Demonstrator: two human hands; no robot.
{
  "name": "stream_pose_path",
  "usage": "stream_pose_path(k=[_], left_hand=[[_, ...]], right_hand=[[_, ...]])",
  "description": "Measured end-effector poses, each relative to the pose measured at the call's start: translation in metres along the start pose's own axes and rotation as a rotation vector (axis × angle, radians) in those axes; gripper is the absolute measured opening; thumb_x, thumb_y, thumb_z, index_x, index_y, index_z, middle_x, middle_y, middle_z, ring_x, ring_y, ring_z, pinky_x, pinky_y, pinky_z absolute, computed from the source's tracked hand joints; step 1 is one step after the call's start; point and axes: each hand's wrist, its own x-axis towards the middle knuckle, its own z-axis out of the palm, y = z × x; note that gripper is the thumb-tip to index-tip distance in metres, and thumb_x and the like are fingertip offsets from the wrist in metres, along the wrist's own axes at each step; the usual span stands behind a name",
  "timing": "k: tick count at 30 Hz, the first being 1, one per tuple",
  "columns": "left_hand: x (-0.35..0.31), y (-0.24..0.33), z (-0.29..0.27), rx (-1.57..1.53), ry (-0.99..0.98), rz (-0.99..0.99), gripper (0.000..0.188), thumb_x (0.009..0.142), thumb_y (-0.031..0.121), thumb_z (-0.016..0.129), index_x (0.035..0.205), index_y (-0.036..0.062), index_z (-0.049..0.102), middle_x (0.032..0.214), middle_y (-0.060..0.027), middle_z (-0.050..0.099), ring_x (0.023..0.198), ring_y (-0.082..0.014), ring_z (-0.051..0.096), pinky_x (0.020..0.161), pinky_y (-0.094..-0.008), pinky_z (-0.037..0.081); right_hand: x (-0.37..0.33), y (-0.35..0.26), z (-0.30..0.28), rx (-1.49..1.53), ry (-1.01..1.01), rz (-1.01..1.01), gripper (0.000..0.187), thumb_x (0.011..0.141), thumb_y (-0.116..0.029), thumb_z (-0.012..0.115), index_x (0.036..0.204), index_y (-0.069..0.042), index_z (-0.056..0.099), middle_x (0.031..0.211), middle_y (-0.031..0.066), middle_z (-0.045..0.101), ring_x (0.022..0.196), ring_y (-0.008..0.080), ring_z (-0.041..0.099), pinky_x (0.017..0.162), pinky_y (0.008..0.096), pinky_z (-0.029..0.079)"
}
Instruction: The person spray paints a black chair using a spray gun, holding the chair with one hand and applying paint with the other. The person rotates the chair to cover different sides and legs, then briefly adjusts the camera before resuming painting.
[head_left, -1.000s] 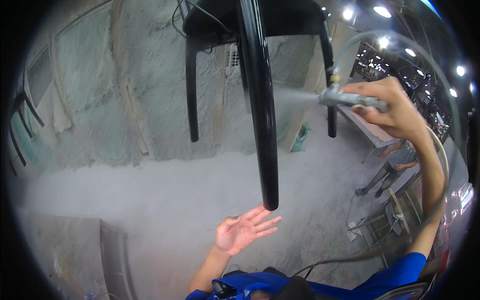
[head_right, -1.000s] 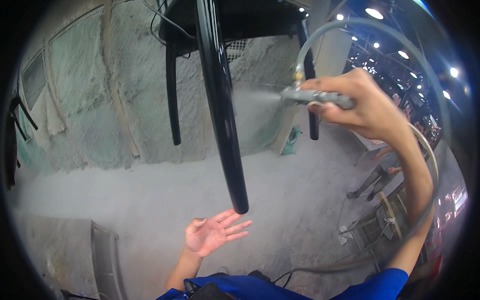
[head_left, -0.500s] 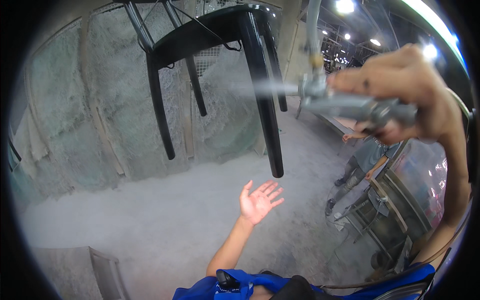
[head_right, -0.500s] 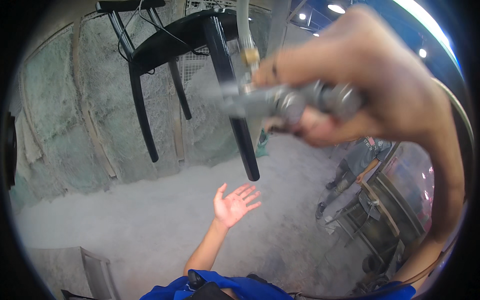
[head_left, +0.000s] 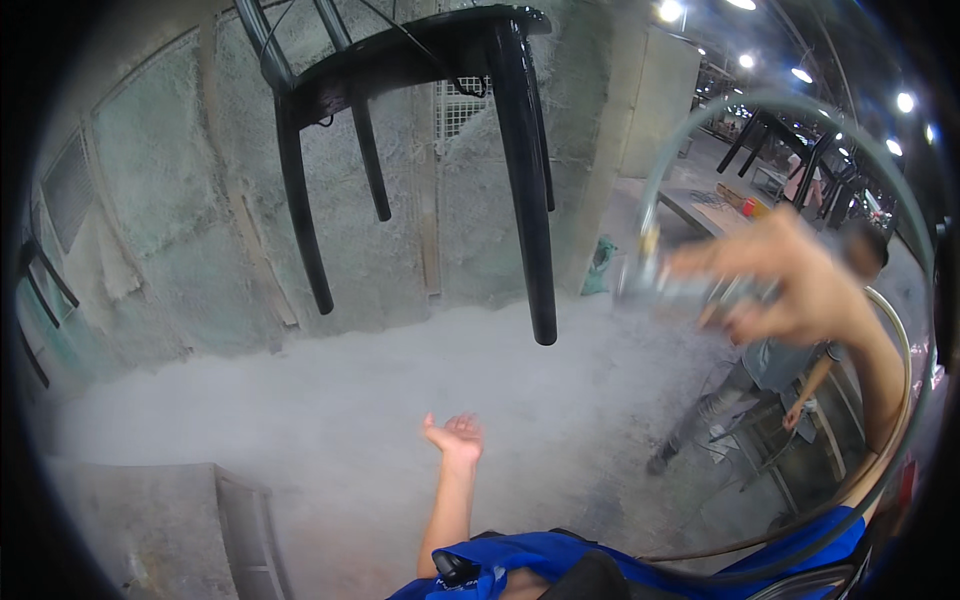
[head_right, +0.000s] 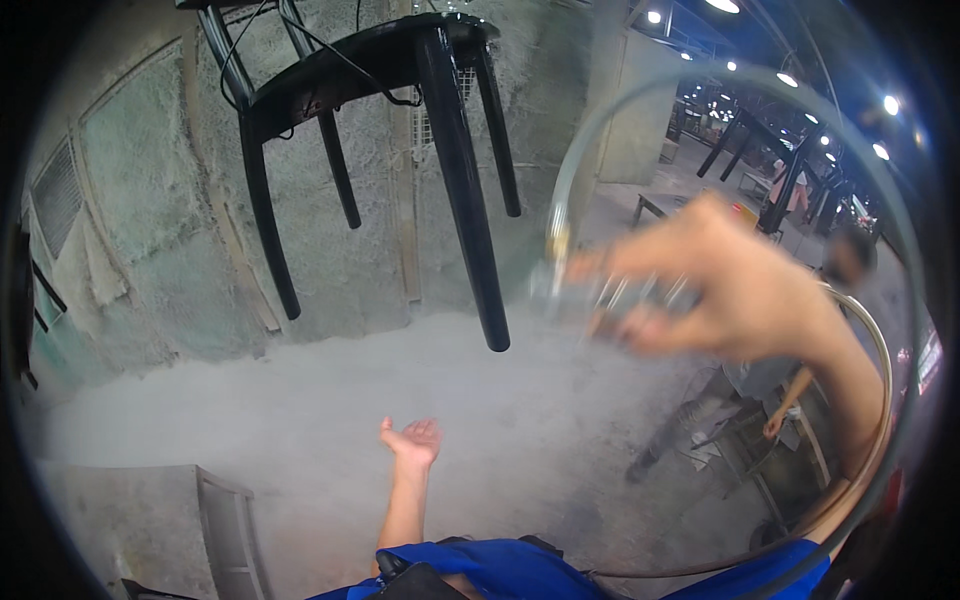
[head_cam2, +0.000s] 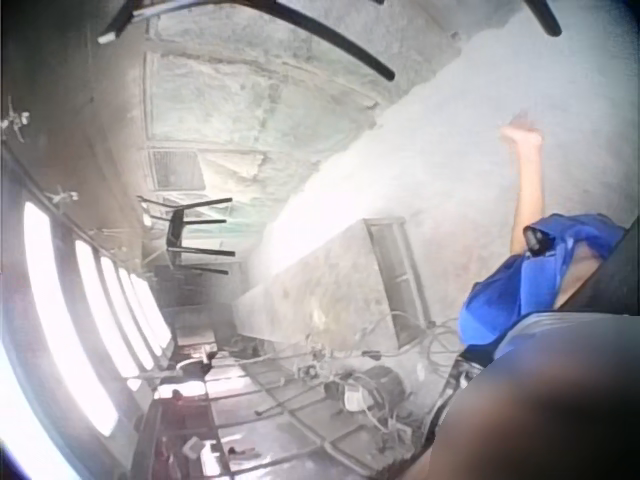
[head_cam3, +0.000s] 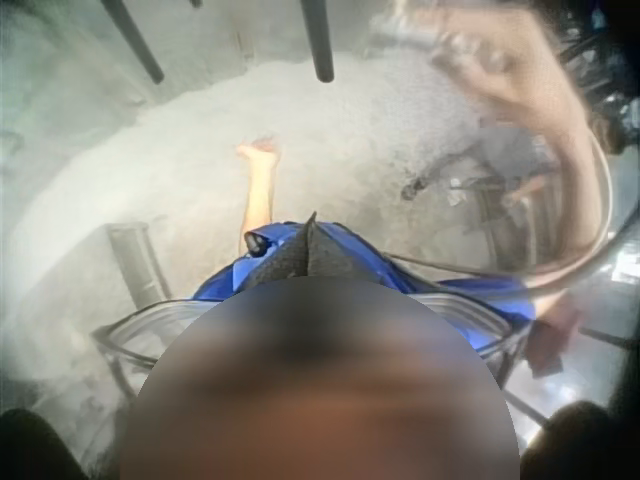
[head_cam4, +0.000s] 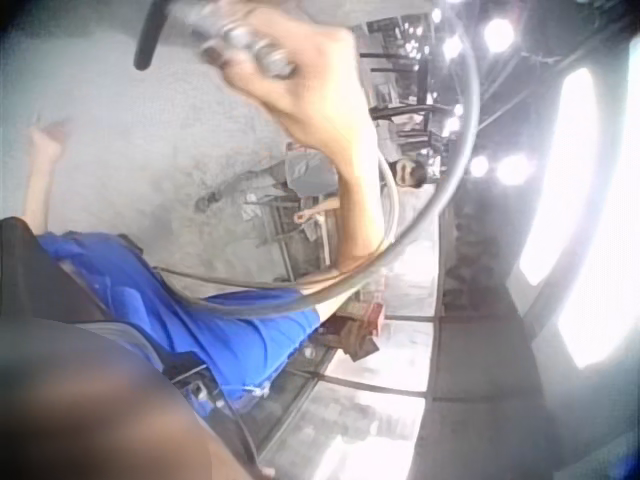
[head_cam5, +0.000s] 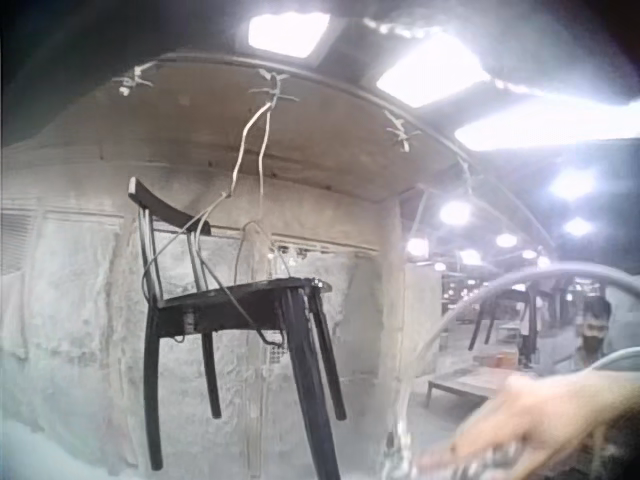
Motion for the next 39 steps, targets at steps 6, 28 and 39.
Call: stream_pose_path(k=[6,28,39], left_hand=[[-0.041,-0.083,0.063,0.122,-0.374,-0.129,0.096,0.100,0.054,0.044,0.161,-0.0059,0.000,0.164,-0.0296,0.026,0.152,-0.0427,0.029,0.125,-0.0542,0.023],[-0.006,0.101,-0.402,2.137,0.344,-0.243,0.028,0.088,0.031,0.073,0.102,0.0067,0.076,0.082,-0.0105,0.077,0.077,-0.0163,0.073,0.075,-0.0324,0.057],[0.021,0.088,-0.367,1.894,0.289,-0.025,0.037,0.085,0.031,0.074,0.115,0.0085,0.074,0.082,-0.0106,0.077,0.077,-0.0189,0.073,0.077,-0.0340,0.058]], right_hand=[[-0.038,0.037,-0.089,0.480,0.633,0.107,0.051,0.105,-0.048,0.052,0.108,0.002,0.063,0.077,0.0070,0.065,0.057,0.0102,0.061,0.040,0.0243,0.043],[-0.113,0.086,0.276,0.943,1.629,0.640,0.055,0.108,-0.053,0.044,0.111,0.001,0.052,0.092,0.0119,0.060,0.073,0.0199,0.061,0.037,0.0247,0.044],[0.001,0.028,0.328,2.016,1.079,0.354,0.051,0.106,-0.052,0.049,0.096,-0.002,0.052,0.079,0.0087,0.056,0.064,0.0164,0.059,0.036,0.0256,0.041]])
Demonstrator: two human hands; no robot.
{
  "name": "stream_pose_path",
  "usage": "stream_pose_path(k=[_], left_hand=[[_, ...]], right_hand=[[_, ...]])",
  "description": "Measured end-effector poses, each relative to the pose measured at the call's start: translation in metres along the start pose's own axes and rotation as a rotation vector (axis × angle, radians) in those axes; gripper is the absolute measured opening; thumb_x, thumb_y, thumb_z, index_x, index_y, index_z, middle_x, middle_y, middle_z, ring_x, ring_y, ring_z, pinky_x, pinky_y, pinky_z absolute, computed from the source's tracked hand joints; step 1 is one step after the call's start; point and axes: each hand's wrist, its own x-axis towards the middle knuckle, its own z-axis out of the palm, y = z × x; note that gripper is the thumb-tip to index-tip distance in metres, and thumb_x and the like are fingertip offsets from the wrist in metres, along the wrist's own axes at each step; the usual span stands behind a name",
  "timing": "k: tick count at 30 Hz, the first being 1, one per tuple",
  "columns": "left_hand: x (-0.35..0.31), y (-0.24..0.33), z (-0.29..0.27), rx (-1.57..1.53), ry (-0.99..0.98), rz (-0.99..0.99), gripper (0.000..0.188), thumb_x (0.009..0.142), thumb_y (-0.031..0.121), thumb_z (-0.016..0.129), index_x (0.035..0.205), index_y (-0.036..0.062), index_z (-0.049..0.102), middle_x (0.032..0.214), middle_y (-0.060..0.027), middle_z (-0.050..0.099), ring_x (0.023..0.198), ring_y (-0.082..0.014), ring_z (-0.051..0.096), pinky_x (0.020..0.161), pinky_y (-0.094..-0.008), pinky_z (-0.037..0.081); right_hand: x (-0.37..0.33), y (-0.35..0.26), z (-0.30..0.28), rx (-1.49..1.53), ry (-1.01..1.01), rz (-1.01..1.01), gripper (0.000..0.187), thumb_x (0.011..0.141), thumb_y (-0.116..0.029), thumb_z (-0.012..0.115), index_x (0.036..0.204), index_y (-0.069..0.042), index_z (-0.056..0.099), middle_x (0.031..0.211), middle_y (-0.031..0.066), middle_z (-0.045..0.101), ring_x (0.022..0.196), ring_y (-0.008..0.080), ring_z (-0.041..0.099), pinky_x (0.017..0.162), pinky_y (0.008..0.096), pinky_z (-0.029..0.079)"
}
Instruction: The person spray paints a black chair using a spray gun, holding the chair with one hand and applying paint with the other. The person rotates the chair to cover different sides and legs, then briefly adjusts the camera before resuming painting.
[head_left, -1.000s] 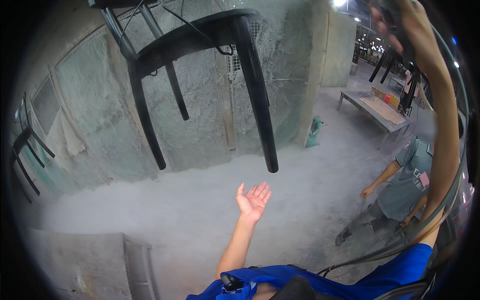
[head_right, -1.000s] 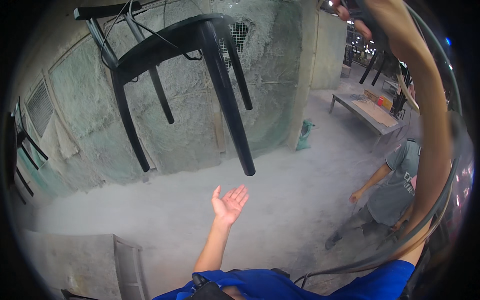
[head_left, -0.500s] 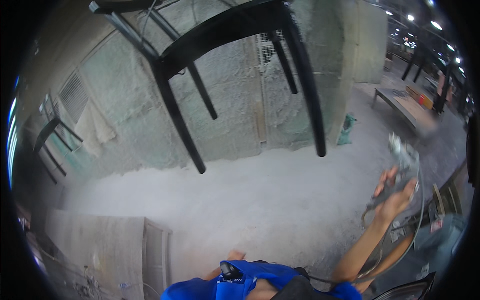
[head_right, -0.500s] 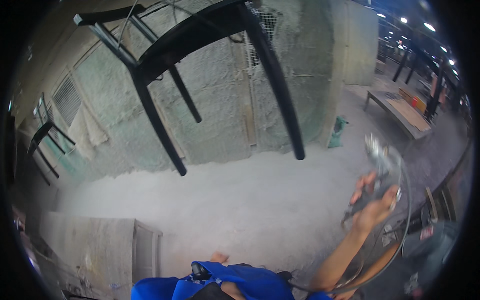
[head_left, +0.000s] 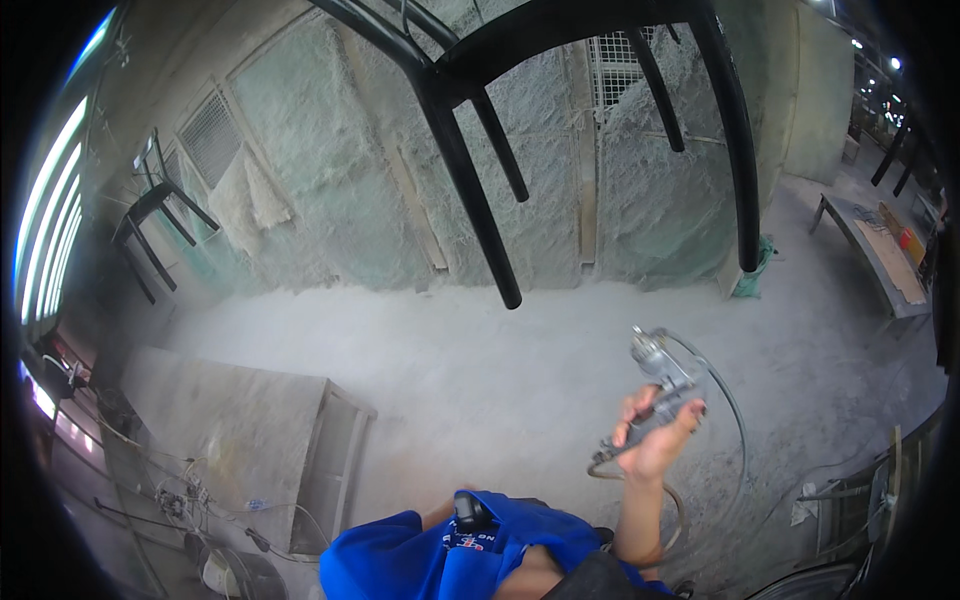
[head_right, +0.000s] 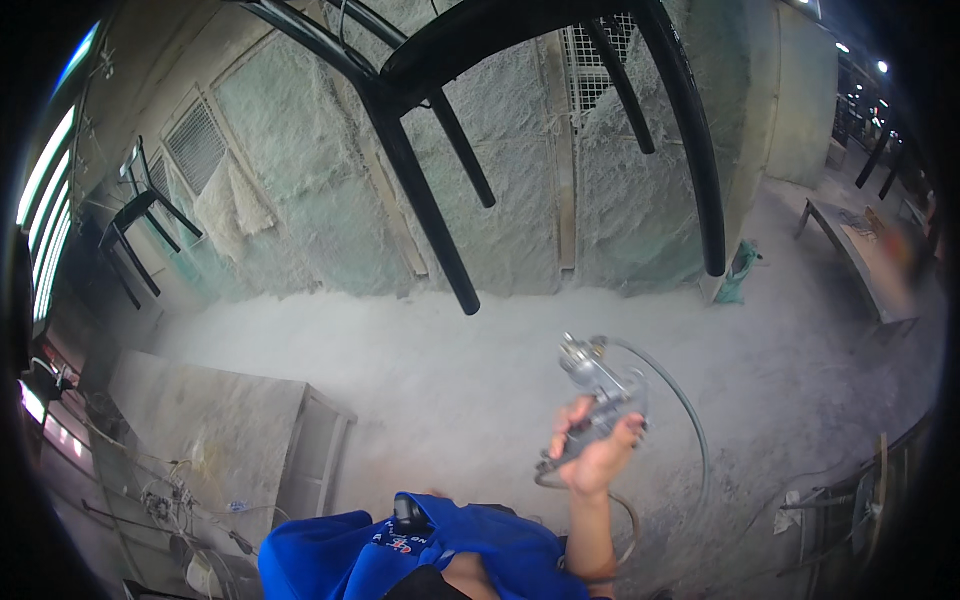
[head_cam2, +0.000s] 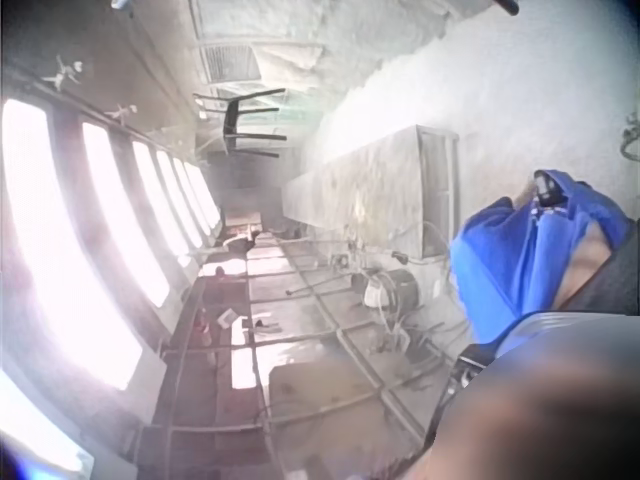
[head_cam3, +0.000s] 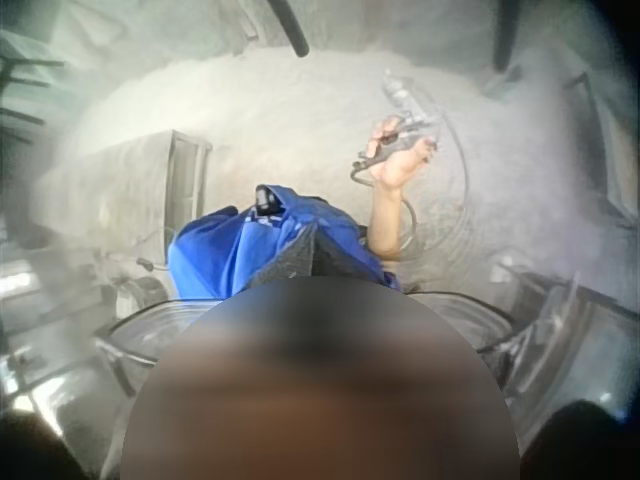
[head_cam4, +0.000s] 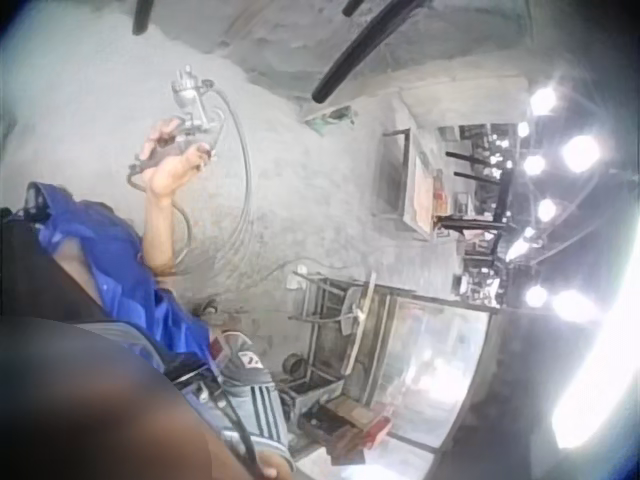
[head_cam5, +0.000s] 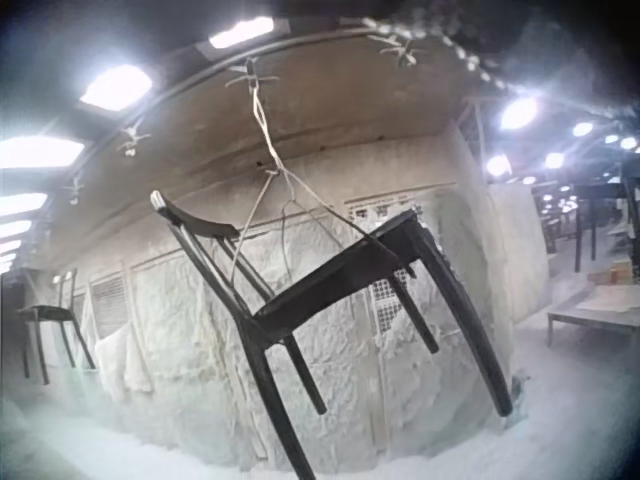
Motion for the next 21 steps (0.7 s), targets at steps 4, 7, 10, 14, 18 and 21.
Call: stream_pose_path(k=[4,7,10,14,18,21], left_hand=[[0.020,0.089,-0.001,-0.135,0.023,0.152,0.041,0.086,0.029,0.075,0.121,0.0087,0.072,0.084,-0.0101,0.077,0.079,-0.0189,0.073,0.077,-0.0343,0.057],[0.028,0.130,0.005,-0.129,0.069,0.232,0.044,0.087,0.025,0.076,0.127,0.0084,0.068,0.086,-0.0092,0.077,0.083,-0.0180,0.073,0.079,-0.0345,0.057],[0.029,0.114,0.018,-0.063,0.176,0.338,0.049,0.084,0.024,0.079,0.129,0.0090,0.066,0.090,-0.0106,0.077,0.087,-0.0198,0.074,0.080,-0.0367,0.057],[0.013,0.024,0.039,-0.046,0.098,0.207,0.043,0.082,0.033,0.075,0.112,0.0031,0.073,0.085,-0.0172,0.077,0.085,-0.0299,0.075,0.082,-0.0425,0.058],[0.010,-0.036,0.044,0.142,-0.102,-0.067,0.042,0.083,0.036,0.072,0.109,0.0023,0.074,0.085,-0.0180,0.076,0.085,-0.0312,0.075,0.082,-0.0430,0.058],[0.028,-0.034,0.048,0.291,-0.240,-0.146,0.043,0.084,0.038,0.070,0.106,0.0016,0.075,0.085,-0.0186,0.076,0.085,-0.0321,0.075,0.083,-0.0434,0.058]], right_hand=[[0.010,0.045,-0.003,-0.153,0.199,0.153,0.047,0.106,-0.046,0.053,0.096,-0.001,0.054,0.080,0.0099,0.059,0.062,0.0177,0.060,0.038,0.0278,0.042],[0.014,0.079,-0.038,-0.360,0.326,0.322,0.043,0.107,-0.045,0.051,0.097,-0.004,0.056,0.078,0.0084,0.061,0.062,0.0172,0.060,0.038,0.0287,0.044],[-0.001,0.093,-0.084,-0.484,0.395,0.458,0.042,0.107,-0.044,0.050,0.103,-0.004,0.059,0.083,0.0102,0.065,0.066,0.0192,0.065,0.043,0.0317,0.051],[-0.033,0.067,-0.137,-0.610,0.313,0.584,0.046,0.108,-0.043,0.049,0.120,0.000,0.059,0.095,0.0159,0.070,0.078,0.0257,0.073,0.054,0.0381,0.062],[-0.061,0.020,-0.175,-0.650,0.383,0.637,0.052,0.109,-0.043,0.046,0.133,0.003,0.053,0.105,0.0198,0.069,0.085,0.0302,0.075,0.060,0.0405,0.064],[-0.101,-0.005,-0.196,-0.668,0.530,0.667,0.062,0.107,-0.051,0.043,0.134,0.004,0.053,0.107,0.0196,0.069,0.081,0.0301,0.075,0.059,0.0408,0.063]])
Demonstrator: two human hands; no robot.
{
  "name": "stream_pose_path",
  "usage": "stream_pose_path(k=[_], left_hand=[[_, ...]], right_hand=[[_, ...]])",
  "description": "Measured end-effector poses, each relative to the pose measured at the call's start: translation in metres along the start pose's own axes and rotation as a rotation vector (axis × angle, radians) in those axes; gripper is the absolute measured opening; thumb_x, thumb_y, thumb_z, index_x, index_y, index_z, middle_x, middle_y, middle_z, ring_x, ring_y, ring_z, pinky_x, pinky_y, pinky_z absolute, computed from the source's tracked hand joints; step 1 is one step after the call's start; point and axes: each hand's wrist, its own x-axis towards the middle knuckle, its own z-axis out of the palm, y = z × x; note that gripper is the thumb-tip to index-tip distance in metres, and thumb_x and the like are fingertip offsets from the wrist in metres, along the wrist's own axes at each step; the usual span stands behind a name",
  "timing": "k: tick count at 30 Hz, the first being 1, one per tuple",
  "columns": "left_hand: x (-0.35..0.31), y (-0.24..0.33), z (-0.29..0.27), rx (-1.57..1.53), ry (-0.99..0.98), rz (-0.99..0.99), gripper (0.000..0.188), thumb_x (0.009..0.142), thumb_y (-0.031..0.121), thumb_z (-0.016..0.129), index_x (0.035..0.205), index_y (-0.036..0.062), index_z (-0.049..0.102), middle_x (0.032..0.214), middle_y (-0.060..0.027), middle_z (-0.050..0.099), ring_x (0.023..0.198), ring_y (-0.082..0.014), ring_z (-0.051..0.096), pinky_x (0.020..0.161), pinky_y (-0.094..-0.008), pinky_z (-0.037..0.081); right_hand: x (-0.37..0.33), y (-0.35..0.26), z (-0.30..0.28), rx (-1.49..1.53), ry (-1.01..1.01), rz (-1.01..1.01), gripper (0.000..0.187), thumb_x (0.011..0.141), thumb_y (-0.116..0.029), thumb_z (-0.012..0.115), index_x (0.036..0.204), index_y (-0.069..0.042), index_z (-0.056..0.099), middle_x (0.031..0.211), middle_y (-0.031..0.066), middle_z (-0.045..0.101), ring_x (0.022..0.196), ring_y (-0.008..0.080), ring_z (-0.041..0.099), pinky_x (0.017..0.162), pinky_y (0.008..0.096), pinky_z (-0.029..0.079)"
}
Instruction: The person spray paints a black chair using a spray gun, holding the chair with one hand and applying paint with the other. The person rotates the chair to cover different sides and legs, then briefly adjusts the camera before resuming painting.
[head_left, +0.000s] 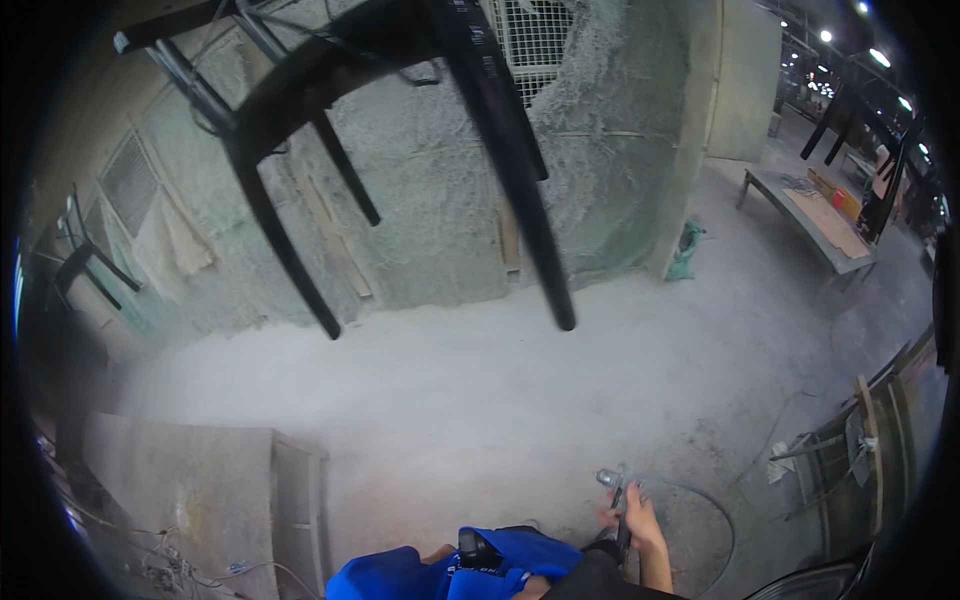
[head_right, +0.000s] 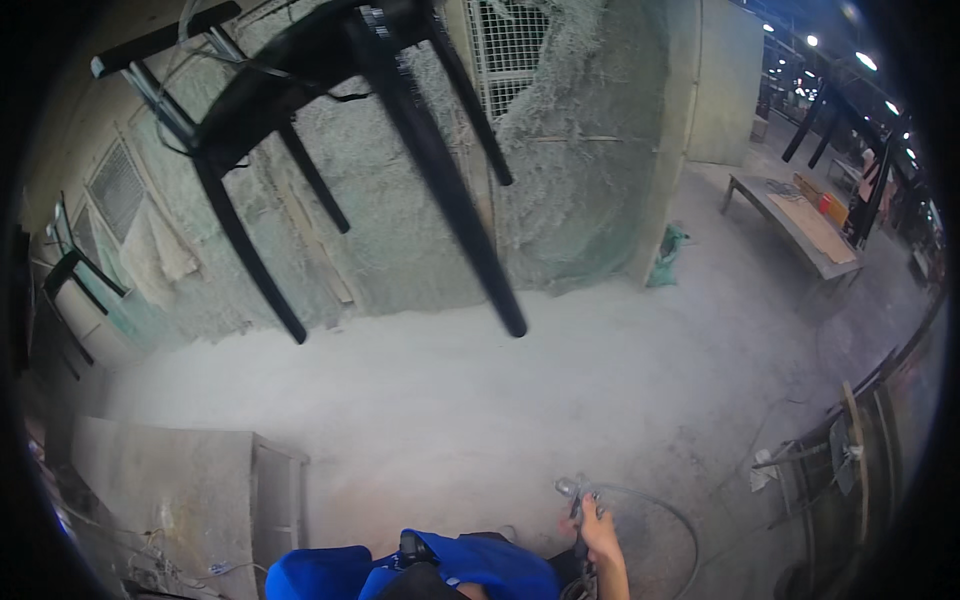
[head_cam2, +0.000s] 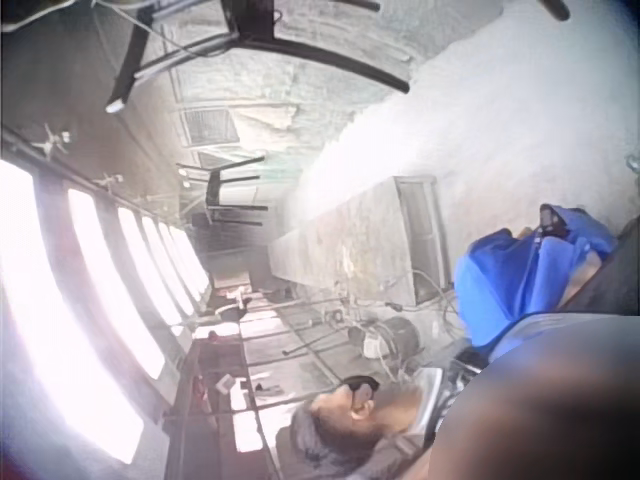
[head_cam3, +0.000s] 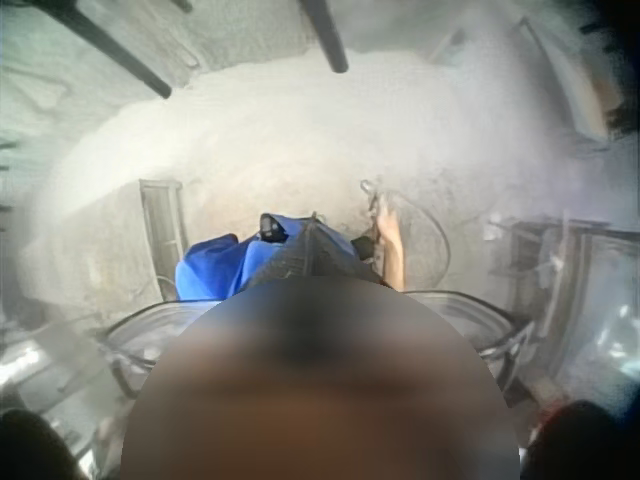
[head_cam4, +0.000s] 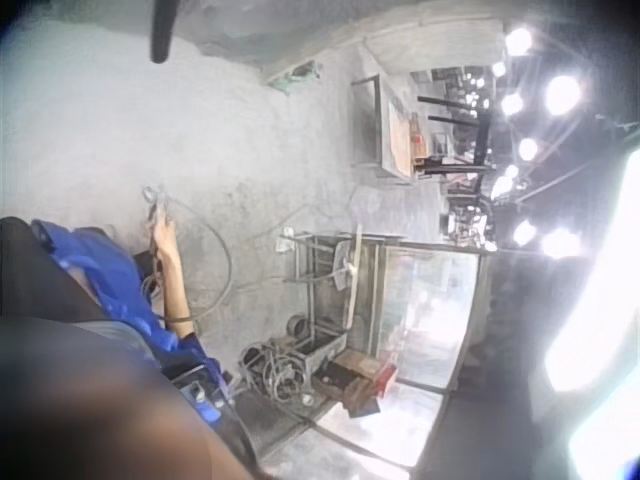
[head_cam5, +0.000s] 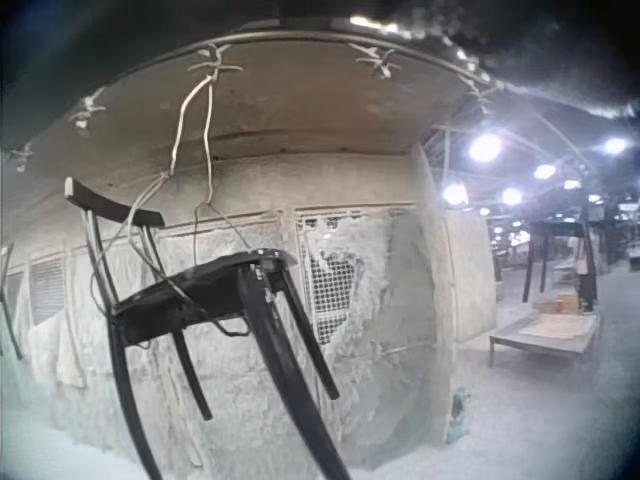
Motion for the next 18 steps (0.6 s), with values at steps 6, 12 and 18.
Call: stream_pose_path(k=[6,12,18], left_hand=[[0.053,0.104,0.010,0.354,-0.004,0.128,0.046,0.086,0.042,0.066,0.100,0.0003,0.076,0.085,-0.0199,0.075,0.085,-0.0340,0.075,0.084,-0.0441,0.058],[0.074,0.308,0.001,0.158,0.213,0.451,0.052,0.087,0.046,0.062,0.115,0.0031,0.072,0.120,-0.0237,0.070,0.117,-0.0391,0.065,0.099,-0.0476,0.052],[0.034,0.425,0.021,-0.079,0.248,0.514,0.053,0.083,0.043,0.071,0.124,0.0084,0.068,0.120,-0.0203,0.071,0.116,-0.0359,0.066,0.100,-0.0438,0.053]], right_hand=[[-0.012,-0.003,-0.058,-0.125,0.158,0.215,0.056,0.099,-0.059,0.061,0.129,-0.012,0.063,0.065,0.0079,0.062,0.043,0.0165,0.054,0.040,0.0312,0.043],[0.011,-0.002,-0.102,-0.400,0.080,0.090,0.041,0.102,-0.044,0.063,0.097,-0.005,0.071,0.063,0.0064,0.062,0.046,0.0179,0.052,0.044,0.0332,0.038],[0.066,-0.007,-0.185,-0.774,0.043,-0.518,0.036,0.098,-0.039,0.066,0.103,-0.004,0.069,0.070,0.0074,0.067,0.058,0.0198,0.062,0.053,0.0331,0.048]])
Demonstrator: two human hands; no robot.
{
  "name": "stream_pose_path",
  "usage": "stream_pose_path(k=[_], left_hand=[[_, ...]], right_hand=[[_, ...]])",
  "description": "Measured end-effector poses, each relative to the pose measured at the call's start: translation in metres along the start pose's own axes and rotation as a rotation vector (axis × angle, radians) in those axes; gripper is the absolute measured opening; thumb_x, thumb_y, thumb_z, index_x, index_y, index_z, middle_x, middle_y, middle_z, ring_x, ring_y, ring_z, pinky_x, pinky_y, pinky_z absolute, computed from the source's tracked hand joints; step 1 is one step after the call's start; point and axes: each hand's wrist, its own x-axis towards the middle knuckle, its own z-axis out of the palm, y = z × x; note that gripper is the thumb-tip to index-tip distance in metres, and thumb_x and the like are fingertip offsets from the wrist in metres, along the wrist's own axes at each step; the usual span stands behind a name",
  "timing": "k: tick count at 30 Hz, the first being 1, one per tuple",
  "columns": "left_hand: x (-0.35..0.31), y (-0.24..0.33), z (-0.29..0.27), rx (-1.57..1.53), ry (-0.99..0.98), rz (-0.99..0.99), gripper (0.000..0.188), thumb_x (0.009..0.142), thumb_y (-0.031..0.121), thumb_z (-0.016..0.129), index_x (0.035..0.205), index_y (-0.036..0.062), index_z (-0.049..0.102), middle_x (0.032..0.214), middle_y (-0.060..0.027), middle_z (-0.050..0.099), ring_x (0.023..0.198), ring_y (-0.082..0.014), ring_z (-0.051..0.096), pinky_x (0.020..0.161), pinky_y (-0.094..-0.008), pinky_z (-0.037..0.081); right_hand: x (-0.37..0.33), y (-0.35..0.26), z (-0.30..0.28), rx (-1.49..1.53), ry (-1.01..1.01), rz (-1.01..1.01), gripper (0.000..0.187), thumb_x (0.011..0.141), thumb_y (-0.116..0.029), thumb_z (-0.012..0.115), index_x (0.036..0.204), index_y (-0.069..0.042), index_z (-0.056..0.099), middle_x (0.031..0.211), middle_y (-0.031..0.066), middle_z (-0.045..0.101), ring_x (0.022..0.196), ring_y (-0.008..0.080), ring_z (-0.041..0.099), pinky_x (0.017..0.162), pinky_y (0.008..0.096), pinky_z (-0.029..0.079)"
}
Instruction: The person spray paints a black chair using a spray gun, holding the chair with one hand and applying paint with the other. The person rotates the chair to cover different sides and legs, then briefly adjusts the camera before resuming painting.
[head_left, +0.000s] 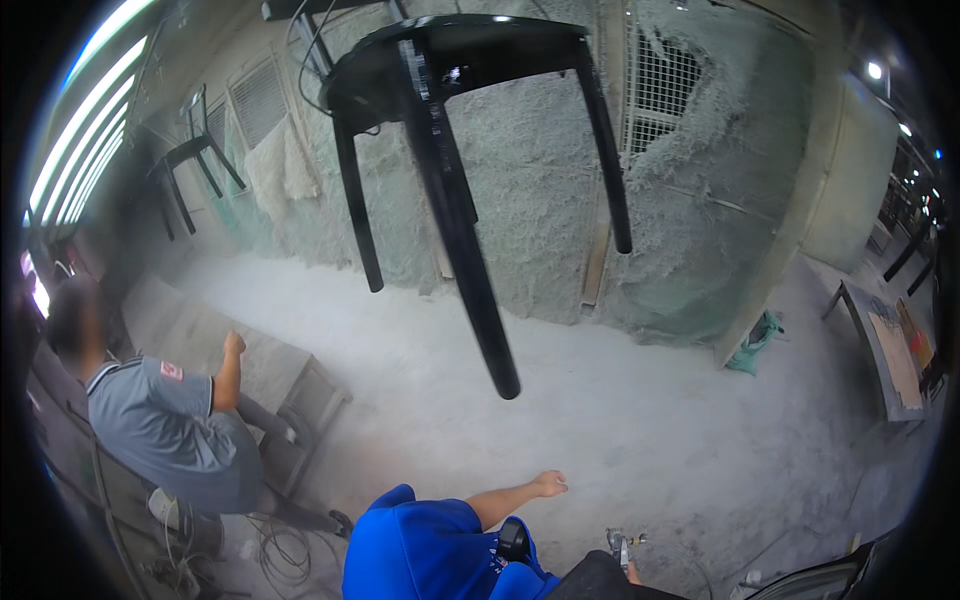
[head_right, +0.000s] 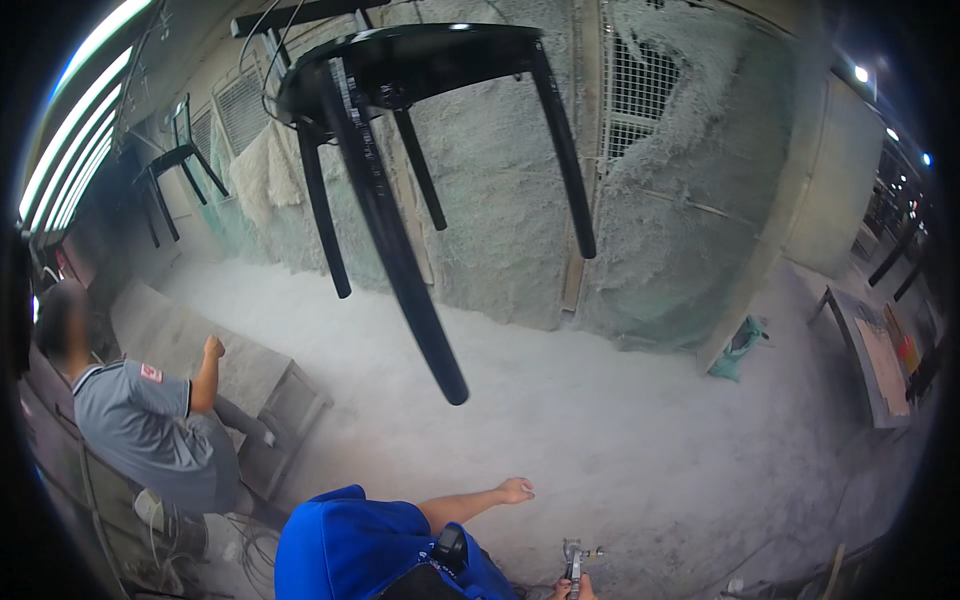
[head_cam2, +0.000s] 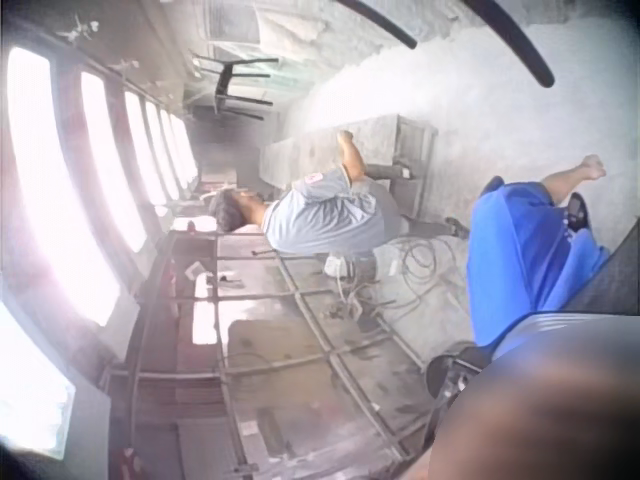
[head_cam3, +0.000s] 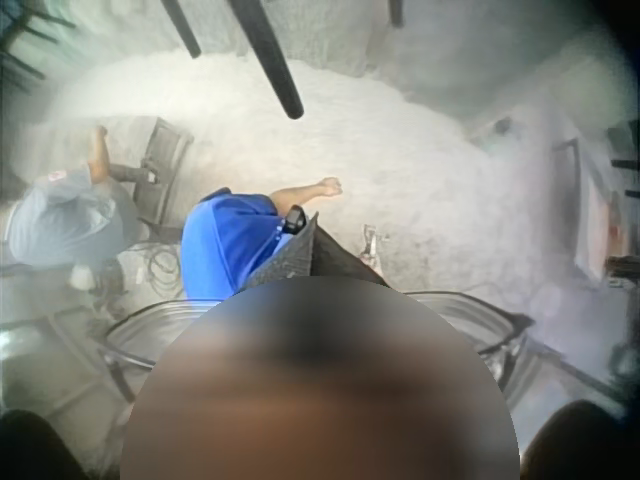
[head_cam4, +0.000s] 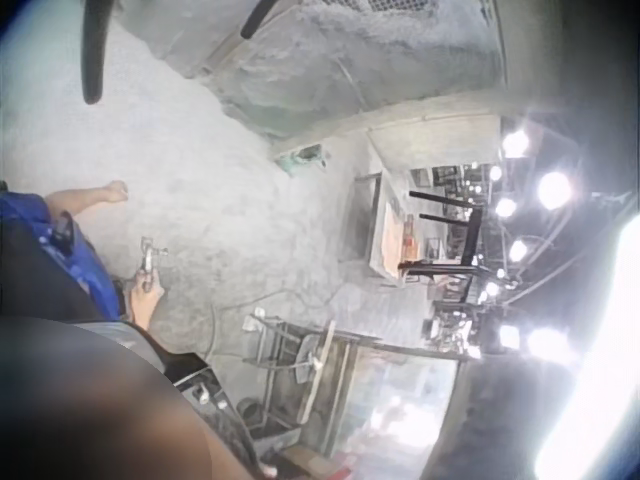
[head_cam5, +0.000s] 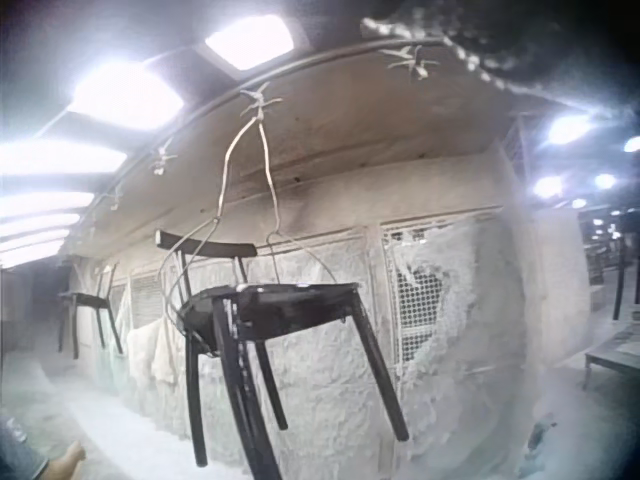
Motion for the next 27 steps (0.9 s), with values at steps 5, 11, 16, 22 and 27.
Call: stream_pose_path(k=[5,11,16,22,27], left_hand=[[-0.011,-0.011,0.064,0.112,-0.076,-0.080,0.050,0.085,0.046,0.069,0.121,0.0115,0.070,0.119,-0.0204,0.071,0.114,-0.0366,0.066,0.099,-0.0440,0.053],[-0.084,-0.081,0.124,0.526,-0.192,0.056,0.039,0.088,0.039,0.059,0.090,0.0041,0.077,0.093,-0.0187,0.075,0.088,-0.0391,0.073,0.083,-0.0504,0.057],[-0.068,-0.054,0.109,0.352,-0.234,-0.222,0.035,0.088,0.036,0.060,0.094,0.0054,0.077,0.093,-0.0179,0.075,0.086,-0.0381,0.073,0.080,-0.0508,0.057],[0.049,0.067,0.150,0.198,-0.279,-0.241,0.031,0.089,0.032,0.061,0.097,0.0070,0.076,0.093,-0.0169,0.076,0.083,-0.0368,0.073,0.077,-0.0512,0.057],[0.114,0.122,0.210,0.354,-0.431,0.001,0.028,0.089,0.029,0.062,0.100,0.0084,0.076,0.094,-0.0161,0.076,0.081,-0.0357,0.072,0.074,-0.0516,0.057]], right_hand=[[0.010,0.048,-0.079,-0.167,0.044,-0.232,0.034,0.094,-0.035,0.068,0.108,-0.004,0.067,0.078,0.0082,0.072,0.068,0.0203,0.071,0.060,0.0318,0.055],[0.000,0.062,-0.169,0.026,0.175,-0.127,0.039,0.086,-0.041,0.074,0.087,-0.002,0.068,0.066,0.0035,0.068,0.061,0.0114,0.065,0.057,0.0279,0.051],[-0.016,0.039,-0.277,0.268,-0.038,-0.235,0.092,0.085,-0.086,0.046,0.100,0.002,0.066,0.078,0.0069,0.068,0.054,0.0116,0.060,0.049,0.0284,0.048],[-0.003,0.037,-0.388,1.082,-0.051,-0.114,0.139,0.049,-0.111,0.006,0.094,0.006,0.064,0.069,0.0107,0.065,0.037,0.0085,0.040,0.040,0.0257,0.037],[0.048,0.063,-0.454,1.271,0.341,-0.316,0.138,0.051,-0.112,0.012,0.098,0.007,0.064,0.060,0.0089,0.056,0.033,0.0074,0.036,0.034,0.0237,0.030]])
